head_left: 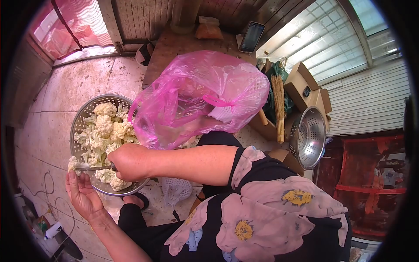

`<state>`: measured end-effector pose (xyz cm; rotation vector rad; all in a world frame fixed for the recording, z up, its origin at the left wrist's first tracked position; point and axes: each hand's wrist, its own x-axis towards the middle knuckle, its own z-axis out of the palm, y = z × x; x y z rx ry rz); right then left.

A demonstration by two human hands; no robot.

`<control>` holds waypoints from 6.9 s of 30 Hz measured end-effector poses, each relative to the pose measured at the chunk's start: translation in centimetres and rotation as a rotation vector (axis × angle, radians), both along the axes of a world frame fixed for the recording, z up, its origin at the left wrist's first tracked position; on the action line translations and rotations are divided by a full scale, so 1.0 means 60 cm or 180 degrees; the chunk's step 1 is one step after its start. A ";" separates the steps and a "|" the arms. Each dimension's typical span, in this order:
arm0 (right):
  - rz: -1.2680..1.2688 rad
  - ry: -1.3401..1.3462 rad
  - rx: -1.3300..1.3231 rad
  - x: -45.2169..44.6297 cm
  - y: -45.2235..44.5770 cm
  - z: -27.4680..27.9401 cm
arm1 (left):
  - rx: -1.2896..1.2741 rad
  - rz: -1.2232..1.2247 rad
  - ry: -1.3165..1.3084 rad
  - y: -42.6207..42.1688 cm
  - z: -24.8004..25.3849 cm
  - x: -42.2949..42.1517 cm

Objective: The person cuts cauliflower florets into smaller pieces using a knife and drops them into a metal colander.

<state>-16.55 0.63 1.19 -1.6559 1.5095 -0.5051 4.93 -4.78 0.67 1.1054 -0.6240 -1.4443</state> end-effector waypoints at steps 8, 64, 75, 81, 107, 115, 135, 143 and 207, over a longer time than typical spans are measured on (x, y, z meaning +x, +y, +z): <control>0.0105 -0.0002 0.0125 0.002 -0.004 -0.006 | -0.0212 0.0133 -0.0227 0.005 0.004 -0.001; -0.0742 -0.1026 -0.0875 -0.004 -0.035 -0.019 | 0.0244 -0.0903 0.0783 0.014 0.053 -0.024; -0.0061 -0.0982 -0.0207 0.009 0.000 0.002 | 0.0237 -0.0671 0.0703 0.008 0.050 -0.009; -0.0128 -0.1167 0.0100 0.013 0.004 0.009 | 0.0232 -0.0602 0.0795 0.004 0.045 -0.007; -0.0126 -0.0144 -0.0873 0.005 0.002 0.004 | -0.0189 -0.0679 -0.0260 0.009 0.054 -0.018; -0.0164 0.0429 -0.0917 0.003 0.001 0.000 | -0.0283 -0.0819 -0.0983 0.019 0.061 -0.023; -0.0609 -0.1017 0.0193 -0.009 -0.017 -0.005 | -0.0020 -0.1057 -0.1195 0.009 0.046 -0.033; -0.0719 -0.1064 0.0008 -0.015 -0.020 0.006 | -0.0315 -0.1055 -0.2605 0.001 0.035 -0.039; 0.0034 -0.0436 -0.0200 0.005 0.001 0.003 | 0.0214 -0.0320 0.0656 -0.009 0.057 -0.007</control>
